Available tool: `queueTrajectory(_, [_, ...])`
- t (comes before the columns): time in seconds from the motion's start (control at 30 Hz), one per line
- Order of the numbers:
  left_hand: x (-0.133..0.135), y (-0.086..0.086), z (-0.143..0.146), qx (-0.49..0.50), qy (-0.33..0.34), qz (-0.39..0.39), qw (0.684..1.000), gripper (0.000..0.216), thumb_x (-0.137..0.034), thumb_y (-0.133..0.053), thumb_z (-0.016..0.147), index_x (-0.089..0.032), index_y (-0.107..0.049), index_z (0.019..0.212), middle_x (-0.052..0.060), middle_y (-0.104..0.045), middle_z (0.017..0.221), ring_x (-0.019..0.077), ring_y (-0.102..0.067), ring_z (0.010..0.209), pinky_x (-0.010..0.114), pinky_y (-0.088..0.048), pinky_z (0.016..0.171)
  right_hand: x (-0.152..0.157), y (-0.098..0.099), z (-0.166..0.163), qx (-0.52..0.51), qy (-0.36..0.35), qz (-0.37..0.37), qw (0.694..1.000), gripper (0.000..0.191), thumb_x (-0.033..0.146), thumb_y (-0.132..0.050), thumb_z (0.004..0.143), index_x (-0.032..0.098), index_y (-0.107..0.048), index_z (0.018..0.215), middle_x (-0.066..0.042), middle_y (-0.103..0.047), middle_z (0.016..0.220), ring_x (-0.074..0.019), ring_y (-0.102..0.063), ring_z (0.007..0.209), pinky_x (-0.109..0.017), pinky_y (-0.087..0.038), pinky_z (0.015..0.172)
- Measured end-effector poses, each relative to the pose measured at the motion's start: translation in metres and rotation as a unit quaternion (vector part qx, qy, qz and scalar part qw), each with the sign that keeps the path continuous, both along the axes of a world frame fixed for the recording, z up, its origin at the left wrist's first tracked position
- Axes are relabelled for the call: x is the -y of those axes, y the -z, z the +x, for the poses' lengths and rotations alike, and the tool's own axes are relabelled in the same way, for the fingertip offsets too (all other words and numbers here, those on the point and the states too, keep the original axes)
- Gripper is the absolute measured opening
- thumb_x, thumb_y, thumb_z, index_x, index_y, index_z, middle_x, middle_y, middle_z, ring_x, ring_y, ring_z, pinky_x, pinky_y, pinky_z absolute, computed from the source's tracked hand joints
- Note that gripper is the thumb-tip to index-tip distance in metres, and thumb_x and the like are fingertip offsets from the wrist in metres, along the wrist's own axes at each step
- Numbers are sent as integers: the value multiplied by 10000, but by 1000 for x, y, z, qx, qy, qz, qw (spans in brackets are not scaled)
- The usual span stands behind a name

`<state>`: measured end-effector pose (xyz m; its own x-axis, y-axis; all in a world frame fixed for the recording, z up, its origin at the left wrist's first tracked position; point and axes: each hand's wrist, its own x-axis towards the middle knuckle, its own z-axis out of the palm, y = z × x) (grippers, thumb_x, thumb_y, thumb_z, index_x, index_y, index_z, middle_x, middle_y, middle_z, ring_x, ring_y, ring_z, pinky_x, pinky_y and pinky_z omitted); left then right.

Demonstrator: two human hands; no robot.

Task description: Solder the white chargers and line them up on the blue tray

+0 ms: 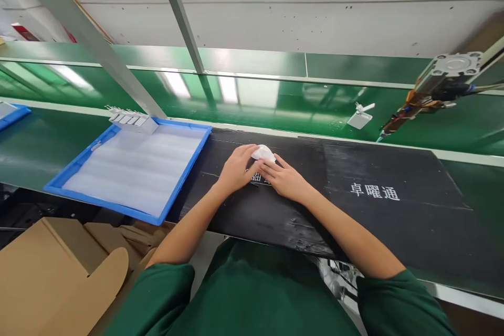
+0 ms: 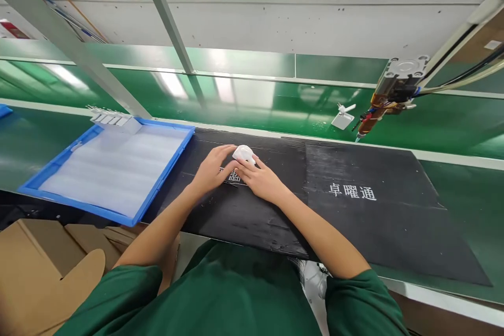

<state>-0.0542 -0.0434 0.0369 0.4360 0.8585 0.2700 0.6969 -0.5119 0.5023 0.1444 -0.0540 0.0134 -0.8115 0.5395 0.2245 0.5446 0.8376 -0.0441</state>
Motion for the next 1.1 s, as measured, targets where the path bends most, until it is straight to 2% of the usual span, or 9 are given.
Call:
queueTrajectory(0.13, [-17,6,30,-36,136,-7,990,328,-280,-443,980,-279,-674,1214,18,-629,1353,230,-410,1401,473,-243,1215,-1,6,-4,34,-8,-20,999,395,72,-447,896,121,-662,1223,-169,-695,1238,-311,-591,1267,-567,-436,1107])
queueTrajectory(0.27, [-42,21,24,17,-4,9,1000,356,-241,-375,999,-198,-720,1077,67,-711,1187,217,-524,1281,445,-327,1163,-14,4,1,-45,54,-8,998,408,123,-438,921,177,-622,1282,-127,-622,1364,-286,-519,1336,-518,-433,1126])
queueTrajectory(0.37, [-42,27,15,88,-3,97,991,366,-260,-356,1007,-174,-712,988,82,-736,1042,193,-621,1089,376,-449,1025,-34,9,1,-92,127,-46,986,420,205,-467,929,165,-571,1334,-148,-571,1409,-283,-555,1256,-479,-507,1039])
queueTrajectory(0.5, [-17,30,23,66,146,190,969,414,-364,-395,998,-188,-661,734,44,-715,776,172,-654,795,324,-498,798,-74,20,-9,-85,135,-136,978,315,209,-526,887,218,-701,1149,-115,-666,1168,-250,-637,980,-401,-550,860])
queueTrajectory(0.63, [2,36,42,-31,284,126,950,383,-391,-457,973,-191,-666,721,35,-700,738,172,-661,749,288,-460,588,-111,8,-39,-112,153,-153,970,316,151,-459,904,184,-746,1031,-85,-662,942,-165,-614,721,-315,-523,741])
queueTrajectory(0.77, [4,44,47,-88,353,30,931,269,-354,-557,927,-154,-712,1021,93,-721,1106,243,-646,1088,332,-536,839,-99,-15,-104,-119,-20,-200,972,288,185,-497,920,193,-718,1103,-82,-671,1031,-155,-635,810,-286,-512,768])
queueTrajectory(0.87, [2,47,43,-60,364,-45,928,367,-334,-541,943,-139,-641,1237,88,-636,1329,254,-507,1331,353,-394,1131,-70,-21,-158,6,-191,-204,960,391,44,-500,850,247,-704,1115,-55,-670,1141,-173,-644,907,-270,-493,719])
queueTrajectory(0.93, [1,49,40,-29,352,-89,931,390,-314,-526,951,-162,-603,1302,56,-602,1384,237,-430,1403,337,-354,1168,-64,-18,-182,70,-225,-212,948,454,8,-534,811,298,-699,1119,-18,-677,1156,-168,-638,928,-246,-474,668])
queueTrajectory(1.1, [-5,48,39,-45,306,-66,949,329,-293,-585,906,-155,-669,1192,112,-658,1272,296,-544,1275,394,-478,1039,-129,-16,-172,29,46,-196,979,350,15,-570,818,214,-723,1061,-71,-702,1077,-190,-635,989,-255,-506,812])
